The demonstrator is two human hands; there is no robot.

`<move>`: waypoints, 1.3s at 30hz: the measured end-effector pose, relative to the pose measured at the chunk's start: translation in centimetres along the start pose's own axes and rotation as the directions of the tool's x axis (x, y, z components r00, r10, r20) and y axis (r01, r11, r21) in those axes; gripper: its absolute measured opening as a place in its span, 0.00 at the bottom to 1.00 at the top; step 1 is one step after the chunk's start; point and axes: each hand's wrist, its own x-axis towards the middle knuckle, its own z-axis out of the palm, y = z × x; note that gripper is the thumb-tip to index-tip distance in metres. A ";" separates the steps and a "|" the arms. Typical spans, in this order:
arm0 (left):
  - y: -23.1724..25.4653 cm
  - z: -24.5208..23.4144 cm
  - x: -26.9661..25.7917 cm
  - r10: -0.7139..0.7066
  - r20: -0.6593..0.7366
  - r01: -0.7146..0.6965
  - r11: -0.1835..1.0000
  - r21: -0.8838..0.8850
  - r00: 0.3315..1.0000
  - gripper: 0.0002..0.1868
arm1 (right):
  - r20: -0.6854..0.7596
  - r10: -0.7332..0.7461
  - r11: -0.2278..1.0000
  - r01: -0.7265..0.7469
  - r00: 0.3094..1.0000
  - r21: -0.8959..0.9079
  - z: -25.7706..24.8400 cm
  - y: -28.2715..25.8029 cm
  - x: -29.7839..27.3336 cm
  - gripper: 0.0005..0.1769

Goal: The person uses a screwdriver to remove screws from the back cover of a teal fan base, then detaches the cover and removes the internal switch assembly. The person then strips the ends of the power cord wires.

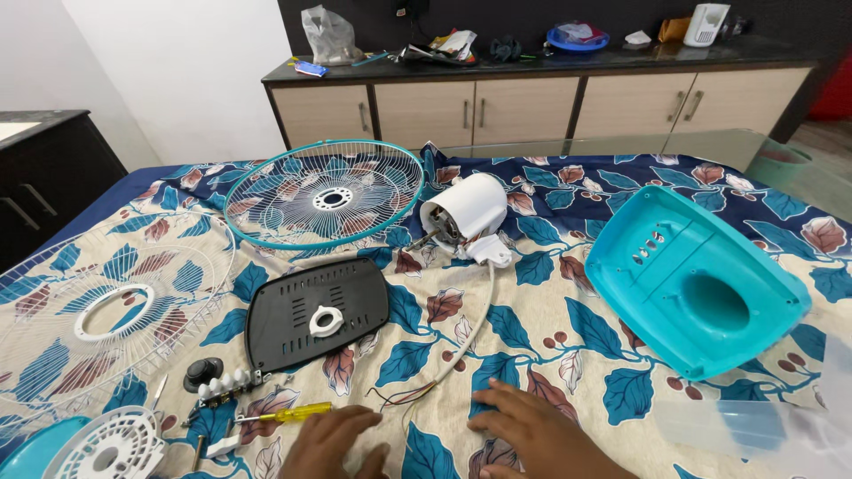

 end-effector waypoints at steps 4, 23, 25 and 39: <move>0.5 1.4 0.6 -0.033 0.293 0.016 0.998 0.061 0.956 0.28 | 0.052 0.068 0.997 -0.067 0.996 -0.028 0.3 1.1 -0.3 0.29; -7.6 -11.4 -7.5 -0.254 -0.533 0.437 0.864 0.249 0.807 0.17 | 0.008 -0.298 0.954 0.297 0.955 0.040 2.0 -7.4 10.0 0.26; -8.2 -12.5 -8.5 -0.318 -0.604 0.588 0.743 0.320 0.731 0.20 | -0.007 -0.365 0.931 0.365 0.931 0.027 3.4 -8.3 11.4 0.25; -12.7 -16.6 -11.2 -0.173 -0.649 0.477 0.815 0.328 0.741 0.10 | 0.001 -0.607 0.794 0.607 0.794 0.038 8.9 -15.9 19.5 0.20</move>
